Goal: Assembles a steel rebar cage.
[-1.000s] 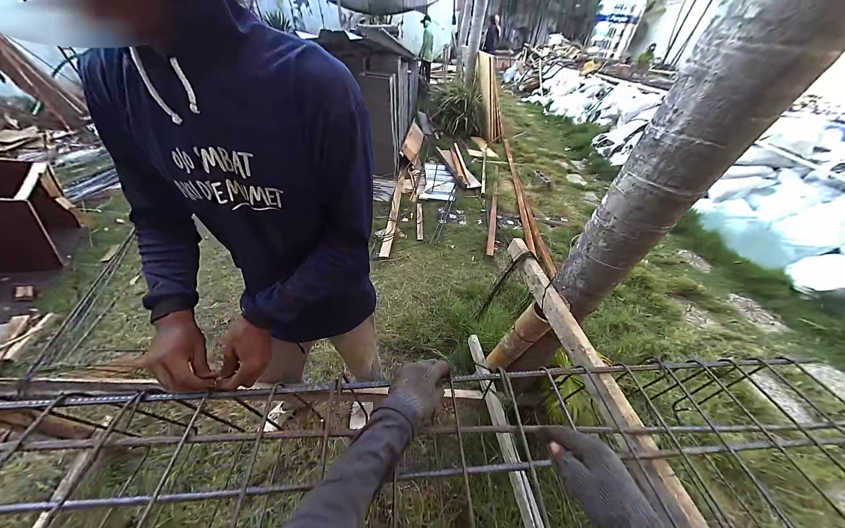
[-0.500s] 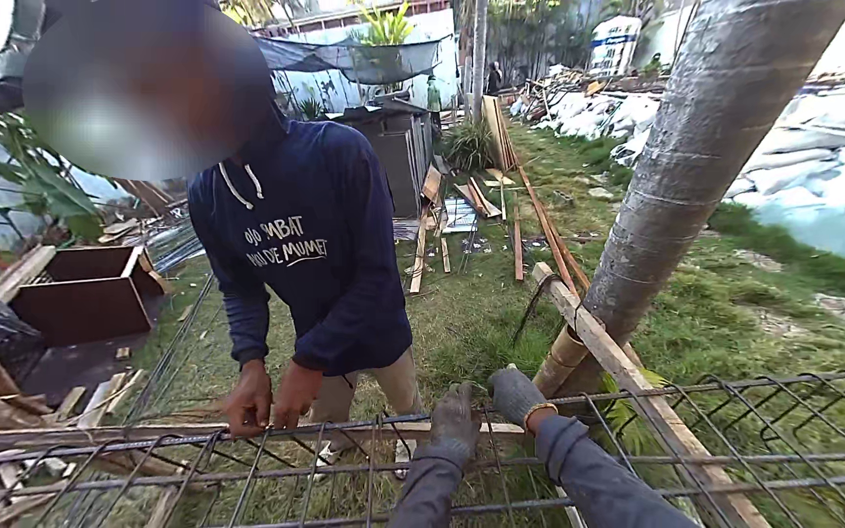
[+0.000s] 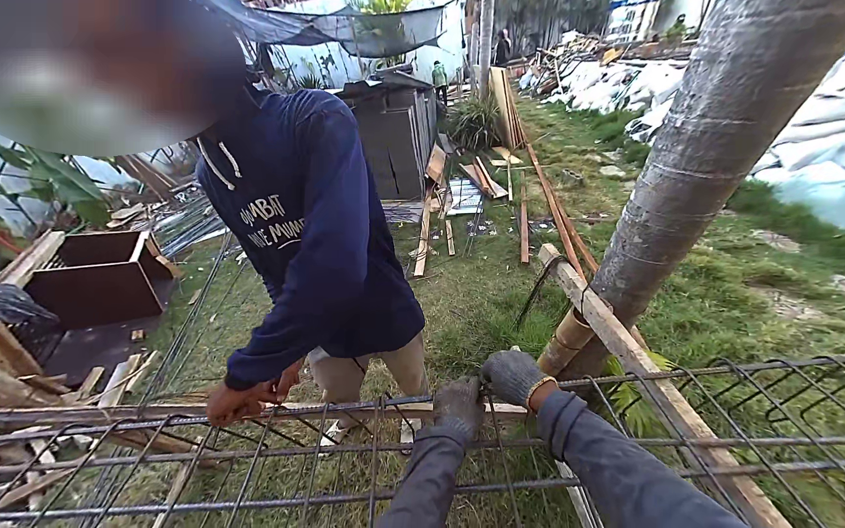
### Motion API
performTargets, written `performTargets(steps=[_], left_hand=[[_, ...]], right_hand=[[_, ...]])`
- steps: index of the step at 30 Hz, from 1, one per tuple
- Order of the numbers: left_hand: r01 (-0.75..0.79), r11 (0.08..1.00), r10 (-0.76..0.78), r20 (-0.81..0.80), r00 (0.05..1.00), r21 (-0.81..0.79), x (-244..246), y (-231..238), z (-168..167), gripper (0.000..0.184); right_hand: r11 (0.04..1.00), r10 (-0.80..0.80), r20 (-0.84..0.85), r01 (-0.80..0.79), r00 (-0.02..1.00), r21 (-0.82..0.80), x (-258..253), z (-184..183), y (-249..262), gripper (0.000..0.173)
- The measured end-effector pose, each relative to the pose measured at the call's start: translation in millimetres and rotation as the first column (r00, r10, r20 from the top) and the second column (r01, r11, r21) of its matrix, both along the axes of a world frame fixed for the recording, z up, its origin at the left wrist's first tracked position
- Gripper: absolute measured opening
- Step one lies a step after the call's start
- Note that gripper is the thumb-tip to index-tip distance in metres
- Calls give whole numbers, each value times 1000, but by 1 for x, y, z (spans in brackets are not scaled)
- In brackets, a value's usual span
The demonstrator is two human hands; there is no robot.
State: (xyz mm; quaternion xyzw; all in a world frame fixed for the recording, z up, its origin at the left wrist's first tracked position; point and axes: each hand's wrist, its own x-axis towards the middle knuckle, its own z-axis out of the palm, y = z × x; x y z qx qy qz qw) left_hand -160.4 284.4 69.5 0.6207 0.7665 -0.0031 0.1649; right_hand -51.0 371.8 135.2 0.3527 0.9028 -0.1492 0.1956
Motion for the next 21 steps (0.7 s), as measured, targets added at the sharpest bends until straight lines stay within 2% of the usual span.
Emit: performTargets(steps=[5,9,12,14,17,19,21], left_hand=[[-45,985,54,49,997,-164,-1,7,16,37],[-18,966,79,225,971,-259,-15,25,19,38],[-20,954,170,483,859,-300,-27,35,13,31],[-59,924,282,571,771,-377,-31,44,11,25],[-84,860,386,534,752,-503,-33,56,18,33],[-91,853,418,569,708,-513,-34,58,22,43],[-108,844,439,563,700,-525,-34,60,21,45]], right_hand=[[998,69,19,-69,997,6,-8,-3,9,21],[993,116,-22,-116,993,-13,-13,-15,16,18],[986,146,-122,-155,982,-65,-10,-33,29,18],[985,118,-178,-138,977,-108,-7,-39,31,17],[985,28,-260,-72,965,-159,2,-39,31,18],[984,-38,-325,-22,945,-178,12,-41,35,20],[979,-69,-351,-4,934,-203,21,-49,39,22]])
